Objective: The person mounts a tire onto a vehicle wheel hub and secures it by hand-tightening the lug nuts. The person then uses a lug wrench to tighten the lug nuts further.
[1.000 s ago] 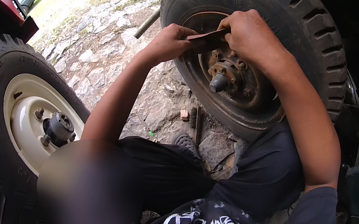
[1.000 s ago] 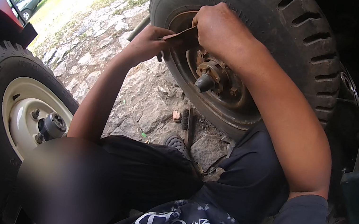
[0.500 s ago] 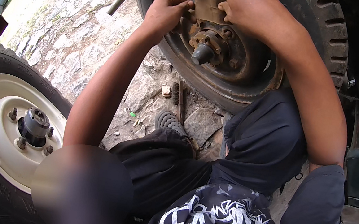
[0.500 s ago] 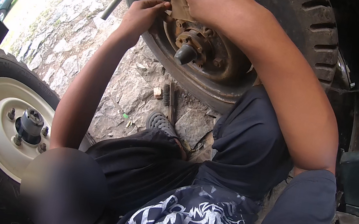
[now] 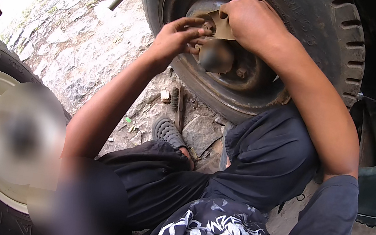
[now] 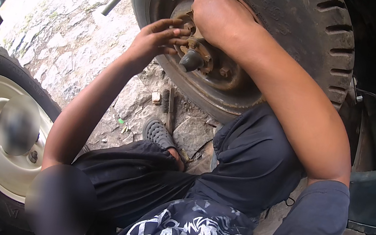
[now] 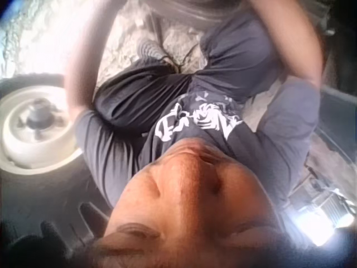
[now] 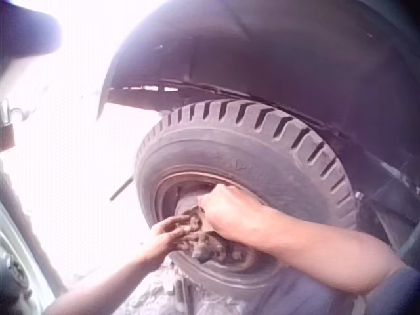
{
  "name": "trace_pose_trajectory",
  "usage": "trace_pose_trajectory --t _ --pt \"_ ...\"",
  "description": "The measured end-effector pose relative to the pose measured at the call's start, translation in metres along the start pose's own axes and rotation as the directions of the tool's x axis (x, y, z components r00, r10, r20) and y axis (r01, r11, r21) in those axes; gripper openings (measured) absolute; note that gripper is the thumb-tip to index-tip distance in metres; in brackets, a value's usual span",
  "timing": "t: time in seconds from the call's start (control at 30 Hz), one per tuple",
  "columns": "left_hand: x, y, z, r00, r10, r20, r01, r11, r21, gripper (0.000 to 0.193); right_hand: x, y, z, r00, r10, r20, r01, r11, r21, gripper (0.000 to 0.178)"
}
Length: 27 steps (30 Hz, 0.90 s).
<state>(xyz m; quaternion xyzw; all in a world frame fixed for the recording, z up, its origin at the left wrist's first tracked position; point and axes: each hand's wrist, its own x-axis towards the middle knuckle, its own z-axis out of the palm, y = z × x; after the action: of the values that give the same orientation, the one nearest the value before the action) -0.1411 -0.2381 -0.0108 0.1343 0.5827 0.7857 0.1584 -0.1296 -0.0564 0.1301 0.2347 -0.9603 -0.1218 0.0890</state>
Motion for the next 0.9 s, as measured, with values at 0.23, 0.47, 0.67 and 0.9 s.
trace_pose_trajectory --t 0.23,0.47,0.67,0.9 --pt "0.008 -0.034 -0.014 0.994 -0.037 -0.1 0.048 0.994 0.103 0.043 0.004 -0.005 0.037 0.993 -0.095 0.064 0.096 0.995 -0.005 0.017" --pt "0.007 -0.018 -0.023 0.993 -0.103 0.056 0.092 0.982 0.163 0.061 0.001 -0.036 0.022 0.884 0.207 0.418 -0.188 0.978 -0.088 0.026" --pt "0.009 -0.043 -0.002 0.996 0.083 0.03 -0.088 0.942 0.324 0.041 -0.014 -0.016 0.049 0.909 -0.057 0.412 0.163 0.96 -0.227 0.014" --pt "0.005 -0.04 -0.005 0.997 0.071 0.02 -0.074 0.938 0.338 0.04 -0.07 -0.022 0.037 0.982 -0.034 0.187 0.023 0.998 0.059 0.033"
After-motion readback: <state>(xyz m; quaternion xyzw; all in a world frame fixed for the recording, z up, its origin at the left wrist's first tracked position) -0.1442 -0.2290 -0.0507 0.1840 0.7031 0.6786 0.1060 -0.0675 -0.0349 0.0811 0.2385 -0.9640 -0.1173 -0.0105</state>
